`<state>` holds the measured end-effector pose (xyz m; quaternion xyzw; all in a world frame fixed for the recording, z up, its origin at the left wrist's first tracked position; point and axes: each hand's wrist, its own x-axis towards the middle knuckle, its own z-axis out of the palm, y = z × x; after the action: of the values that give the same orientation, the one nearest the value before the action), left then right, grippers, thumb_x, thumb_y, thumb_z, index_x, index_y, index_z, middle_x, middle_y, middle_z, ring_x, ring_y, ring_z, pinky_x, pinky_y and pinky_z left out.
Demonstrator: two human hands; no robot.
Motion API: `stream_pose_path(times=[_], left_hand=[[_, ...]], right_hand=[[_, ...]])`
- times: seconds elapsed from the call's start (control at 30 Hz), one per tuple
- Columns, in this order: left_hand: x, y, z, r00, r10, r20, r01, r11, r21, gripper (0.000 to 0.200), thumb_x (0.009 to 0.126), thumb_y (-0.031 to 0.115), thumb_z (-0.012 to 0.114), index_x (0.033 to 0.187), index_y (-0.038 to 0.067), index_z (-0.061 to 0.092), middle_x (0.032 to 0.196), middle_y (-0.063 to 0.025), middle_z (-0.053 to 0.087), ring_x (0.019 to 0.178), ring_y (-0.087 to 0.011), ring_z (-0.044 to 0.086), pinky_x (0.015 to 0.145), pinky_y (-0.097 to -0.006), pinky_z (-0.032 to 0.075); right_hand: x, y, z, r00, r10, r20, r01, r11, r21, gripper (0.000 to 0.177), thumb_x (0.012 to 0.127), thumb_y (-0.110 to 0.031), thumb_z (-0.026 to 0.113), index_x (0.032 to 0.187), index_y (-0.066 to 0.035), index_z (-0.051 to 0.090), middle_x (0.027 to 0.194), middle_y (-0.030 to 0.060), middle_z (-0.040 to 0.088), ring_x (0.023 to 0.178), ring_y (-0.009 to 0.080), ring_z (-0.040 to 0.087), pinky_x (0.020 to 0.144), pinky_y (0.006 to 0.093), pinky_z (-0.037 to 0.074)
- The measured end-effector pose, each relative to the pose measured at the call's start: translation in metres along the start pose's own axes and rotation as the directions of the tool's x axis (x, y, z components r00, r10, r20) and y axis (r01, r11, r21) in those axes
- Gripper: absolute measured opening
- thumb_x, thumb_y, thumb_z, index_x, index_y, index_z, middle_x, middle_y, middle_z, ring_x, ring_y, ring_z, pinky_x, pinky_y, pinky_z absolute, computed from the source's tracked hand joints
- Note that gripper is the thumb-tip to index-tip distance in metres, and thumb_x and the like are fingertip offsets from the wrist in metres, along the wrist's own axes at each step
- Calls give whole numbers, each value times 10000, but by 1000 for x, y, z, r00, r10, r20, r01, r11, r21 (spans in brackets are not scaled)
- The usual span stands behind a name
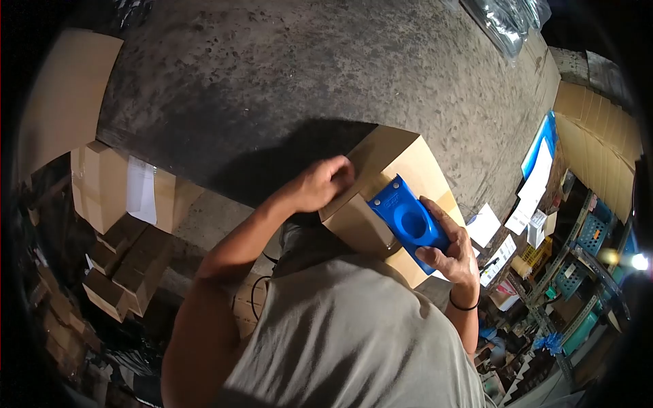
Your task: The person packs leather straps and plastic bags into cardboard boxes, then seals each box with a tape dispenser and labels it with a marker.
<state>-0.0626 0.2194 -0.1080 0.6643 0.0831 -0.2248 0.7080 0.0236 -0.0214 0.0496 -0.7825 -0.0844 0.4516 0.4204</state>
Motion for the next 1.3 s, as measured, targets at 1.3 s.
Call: stream_pose_path(times=[1.3], left_hand=[[-26,28,48,762,595,-256,-225,614,756,373,913,-12,376,1181,65,624,1136,-131,627,1057,-245,606,914,-297,456]], right_hand=[[-183,162,-88,974,-224,-43,228,966,125,696,732,-226,716,1319,54,468,1215,184,588,1113,218,558,976,320,404]])
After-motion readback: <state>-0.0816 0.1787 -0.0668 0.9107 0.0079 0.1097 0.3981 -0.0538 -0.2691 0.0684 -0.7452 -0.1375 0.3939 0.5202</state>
